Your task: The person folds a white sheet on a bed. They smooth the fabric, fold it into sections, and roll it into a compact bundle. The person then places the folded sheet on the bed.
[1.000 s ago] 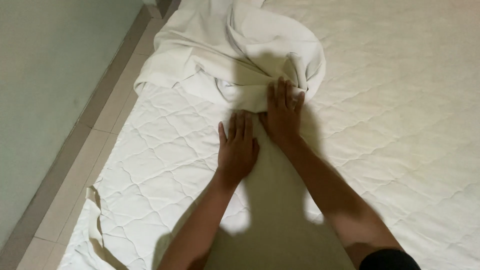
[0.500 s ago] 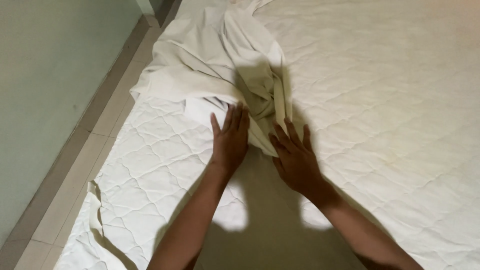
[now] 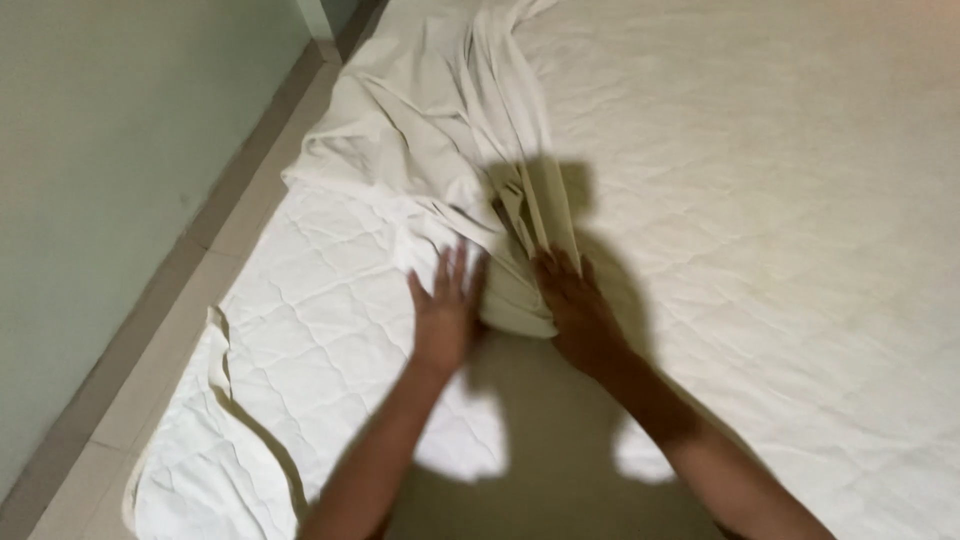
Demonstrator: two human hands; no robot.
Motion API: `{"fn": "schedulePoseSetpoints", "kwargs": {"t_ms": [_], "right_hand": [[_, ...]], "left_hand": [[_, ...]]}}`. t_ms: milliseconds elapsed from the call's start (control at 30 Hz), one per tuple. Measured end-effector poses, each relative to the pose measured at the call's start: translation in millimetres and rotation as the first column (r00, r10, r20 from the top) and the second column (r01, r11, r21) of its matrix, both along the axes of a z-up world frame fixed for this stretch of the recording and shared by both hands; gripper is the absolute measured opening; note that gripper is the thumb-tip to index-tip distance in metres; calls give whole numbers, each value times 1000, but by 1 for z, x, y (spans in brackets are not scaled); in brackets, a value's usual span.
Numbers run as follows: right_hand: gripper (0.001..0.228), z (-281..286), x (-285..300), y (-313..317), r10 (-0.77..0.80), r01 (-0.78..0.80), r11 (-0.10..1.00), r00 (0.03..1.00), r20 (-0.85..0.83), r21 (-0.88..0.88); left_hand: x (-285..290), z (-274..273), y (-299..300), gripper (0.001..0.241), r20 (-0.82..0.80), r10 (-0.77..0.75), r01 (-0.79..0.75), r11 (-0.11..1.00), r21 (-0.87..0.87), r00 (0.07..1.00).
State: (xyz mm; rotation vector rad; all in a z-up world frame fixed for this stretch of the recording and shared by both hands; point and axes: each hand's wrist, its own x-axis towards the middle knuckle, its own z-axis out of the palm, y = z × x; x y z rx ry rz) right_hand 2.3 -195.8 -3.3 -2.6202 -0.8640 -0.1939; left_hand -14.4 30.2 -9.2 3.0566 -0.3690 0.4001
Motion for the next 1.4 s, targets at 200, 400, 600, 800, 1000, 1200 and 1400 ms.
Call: {"fn": "schedulePoseSetpoints", "kwargs": {"t_ms": [200, 400, 600, 800, 1000, 1200, 1400], "right_hand": [[97, 20, -46, -30, -54, 52, 998, 997, 49, 31], [89, 23, -94, -71, -111, 110, 986, 994, -2, -129], [83, -10, -157, -112, -157, 186, 958, 977, 145, -219], [86, 18, -225, -126, -282, 281, 955, 959, -1, -95], [88, -2, -270, -168, -317, 335, 937, 936, 154, -103], [101, 19, -317, -188, -393, 416, 888, 908, 143, -198], [101, 6, -319, -182, -381, 372, 911, 925, -15, -176]], "left_hand": [[2, 17, -15, 88, -94, 20, -28, 996, -79, 995], [-82, -2, -54, 86, -10, -71, 68, 983, -173, 997], [-180, 15, -94, 85, -29, -132, 124, 971, -202, 991], [-259, 25, -120, 78, 87, -227, 239, 952, -190, 970], [-318, 29, -142, 64, 267, -315, 359, 924, -134, 911], [-355, 17, -162, 55, 394, -372, 462, 872, -162, 840], [-325, -21, -159, 77, 101, -371, 383, 911, -153, 923]]}}
